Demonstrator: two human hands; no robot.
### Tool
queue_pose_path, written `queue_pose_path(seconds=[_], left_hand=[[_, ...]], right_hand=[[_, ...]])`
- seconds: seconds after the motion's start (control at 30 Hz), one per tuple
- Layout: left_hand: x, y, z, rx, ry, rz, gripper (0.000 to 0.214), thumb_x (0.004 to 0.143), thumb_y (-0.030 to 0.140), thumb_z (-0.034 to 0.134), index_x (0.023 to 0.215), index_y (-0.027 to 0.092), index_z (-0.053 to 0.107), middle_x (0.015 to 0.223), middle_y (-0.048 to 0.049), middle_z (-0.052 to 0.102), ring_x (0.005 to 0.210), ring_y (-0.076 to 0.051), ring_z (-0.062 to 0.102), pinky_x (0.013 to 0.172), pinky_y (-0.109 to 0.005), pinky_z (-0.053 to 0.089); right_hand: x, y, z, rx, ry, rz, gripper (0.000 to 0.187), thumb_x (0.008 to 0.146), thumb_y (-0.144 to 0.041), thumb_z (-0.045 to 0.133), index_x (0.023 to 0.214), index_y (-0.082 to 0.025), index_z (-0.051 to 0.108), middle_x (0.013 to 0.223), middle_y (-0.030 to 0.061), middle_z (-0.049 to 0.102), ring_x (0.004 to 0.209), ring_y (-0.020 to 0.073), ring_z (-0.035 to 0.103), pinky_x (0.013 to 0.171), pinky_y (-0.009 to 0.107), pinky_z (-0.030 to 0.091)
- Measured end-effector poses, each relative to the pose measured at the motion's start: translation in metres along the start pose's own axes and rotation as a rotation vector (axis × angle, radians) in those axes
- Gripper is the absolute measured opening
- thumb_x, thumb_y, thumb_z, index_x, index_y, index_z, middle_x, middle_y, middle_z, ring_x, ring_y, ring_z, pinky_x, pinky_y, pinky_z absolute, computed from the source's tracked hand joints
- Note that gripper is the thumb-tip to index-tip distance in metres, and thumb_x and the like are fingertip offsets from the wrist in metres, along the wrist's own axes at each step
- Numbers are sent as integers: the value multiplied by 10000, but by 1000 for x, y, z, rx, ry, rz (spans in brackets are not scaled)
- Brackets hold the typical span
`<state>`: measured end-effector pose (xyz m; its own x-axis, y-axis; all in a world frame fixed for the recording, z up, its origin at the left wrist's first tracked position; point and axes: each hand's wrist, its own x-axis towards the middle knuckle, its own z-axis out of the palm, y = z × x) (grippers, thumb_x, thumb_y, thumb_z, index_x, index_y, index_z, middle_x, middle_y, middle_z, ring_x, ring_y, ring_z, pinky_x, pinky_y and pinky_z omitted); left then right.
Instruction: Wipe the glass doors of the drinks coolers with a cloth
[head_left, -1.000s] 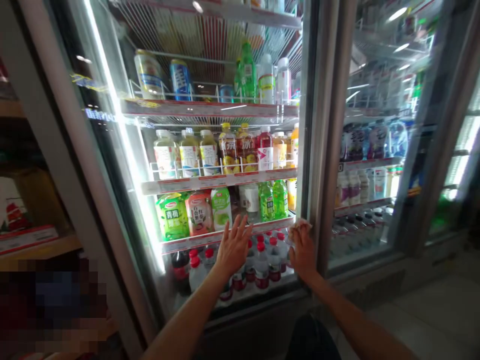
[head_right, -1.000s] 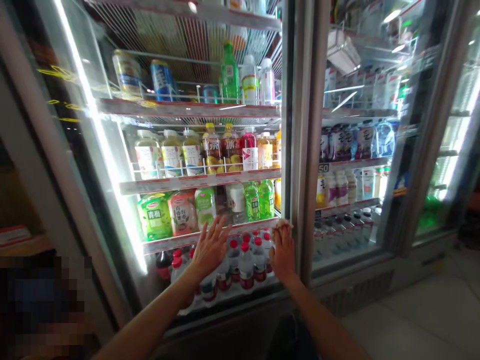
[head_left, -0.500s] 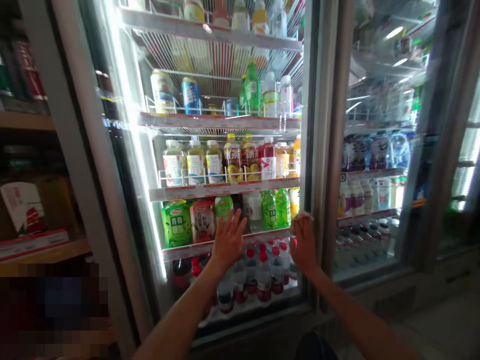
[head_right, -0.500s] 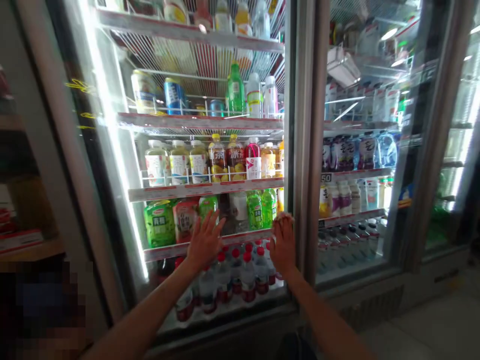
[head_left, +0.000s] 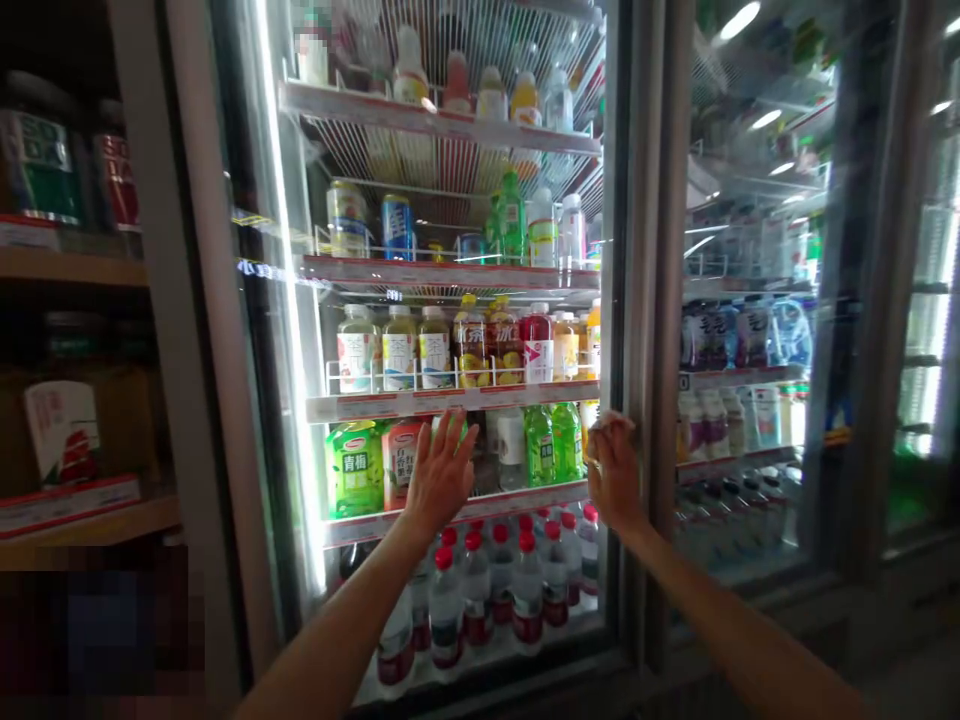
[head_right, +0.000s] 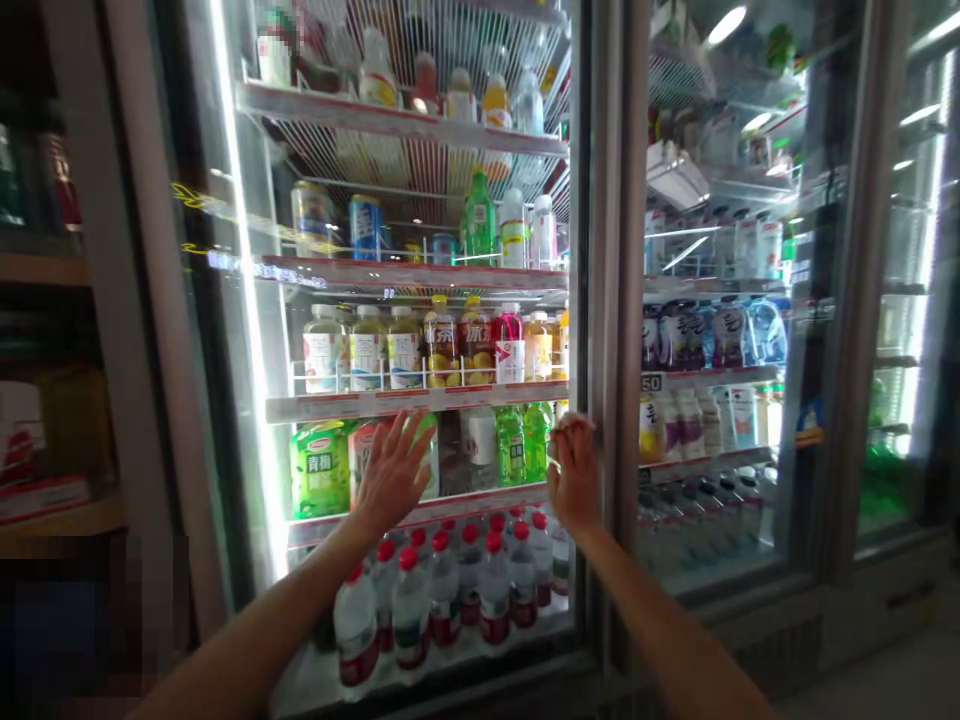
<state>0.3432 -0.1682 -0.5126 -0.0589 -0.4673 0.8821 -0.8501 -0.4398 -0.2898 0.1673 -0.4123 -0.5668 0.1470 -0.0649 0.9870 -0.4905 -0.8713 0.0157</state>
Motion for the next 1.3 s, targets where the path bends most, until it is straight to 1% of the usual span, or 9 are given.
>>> queue_pose_path(seconds=[0.1, 0.3, 0.43, 0.53, 0.7, 0.8, 1.07, 1.13, 1.3], left_hand=[[2, -4, -1, 6, 19, -3, 517, 804, 222, 507, 1318, 201, 456, 1461, -101, 343, 1395, -261, 201, 1141, -475, 130], [14, -6, -5, 27, 14, -30, 501, 810, 208, 482, 1311, 187, 466, 1463, -102, 336, 1394, -266, 202, 1137, -488, 141], [13, -10, -8, 31, -12, -31, 488, 816, 202, 465, 1304, 194, 476, 1467, -98, 325, 1394, -260, 202, 1135, -494, 144], [7, -21, -13, 54, 1, -40, 502, 809, 179, 461, 1311, 197, 466, 1464, -99, 325, 1392, -256, 206, 1132, -505, 136], [-4, -41, -22, 87, 23, -106, 481, 830, 198, 456, 1310, 193, 465, 1469, -102, 315, 1399, -245, 174, 1136, -488, 130], [-9, -42, -22, 78, 33, -129, 487, 827, 209, 471, 1313, 189, 462, 1473, -106, 308, 1401, -249, 165, 1137, -485, 127], [-21, -35, -22, 76, 2, -138, 487, 815, 186, 470, 1301, 191, 479, 1459, -114, 335, 1382, -279, 234, 1115, -516, 178], [-25, -37, -25, 80, -2, -144, 473, 819, 194, 460, 1291, 190, 489, 1458, -111, 340, 1382, -281, 235, 1114, -517, 182], [-27, -42, -25, 65, 21, -192, 467, 824, 217, 459, 1289, 189, 489, 1461, -119, 334, 1391, -278, 208, 1122, -514, 168]], right_hand=[[-20, 1, 0, -9, -25, -38, 466, 866, -201, 396, 1329, -150, 414, 1459, 155, 305, 1372, 273, 255, 1037, 473, 364], [70, -31, 4, 70, 113, 89, 423, 870, -216, 374, 1264, -125, 498, 1438, 167, 342, 1351, 274, 288, 1034, 488, 349], [59, -90, 0, 155, -102, -195, 499, 823, -189, 430, 1321, -205, 463, 1478, 78, 312, 1406, 281, 136, 1090, 499, 256], [32, -103, -4, 177, -227, -404, 525, 813, -161, 443, 1324, -281, 457, 1448, 12, 377, 1401, 254, 167, 1121, 492, 190], [52, -53, 1, 77, 24, 49, 417, 858, -209, 397, 1259, -193, 510, 1439, 128, 368, 1345, 290, 305, 1039, 532, 300], [68, -48, 6, 103, 157, 239, 438, 852, -237, 395, 1262, -119, 495, 1440, 199, 329, 1337, 322, 304, 996, 529, 356], [22, -142, 0, 226, -189, -356, 490, 812, -170, 445, 1287, -282, 492, 1432, 15, 399, 1395, 265, 180, 1111, 507, 197], [25, -129, -1, 200, -175, -337, 477, 819, -167, 435, 1277, -283, 502, 1423, 15, 414, 1385, 258, 216, 1108, 506, 198], [64, -63, 2, 106, 101, 154, 438, 852, -230, 391, 1275, -182, 495, 1456, 151, 326, 1346, 313, 291, 985, 523, 350]])
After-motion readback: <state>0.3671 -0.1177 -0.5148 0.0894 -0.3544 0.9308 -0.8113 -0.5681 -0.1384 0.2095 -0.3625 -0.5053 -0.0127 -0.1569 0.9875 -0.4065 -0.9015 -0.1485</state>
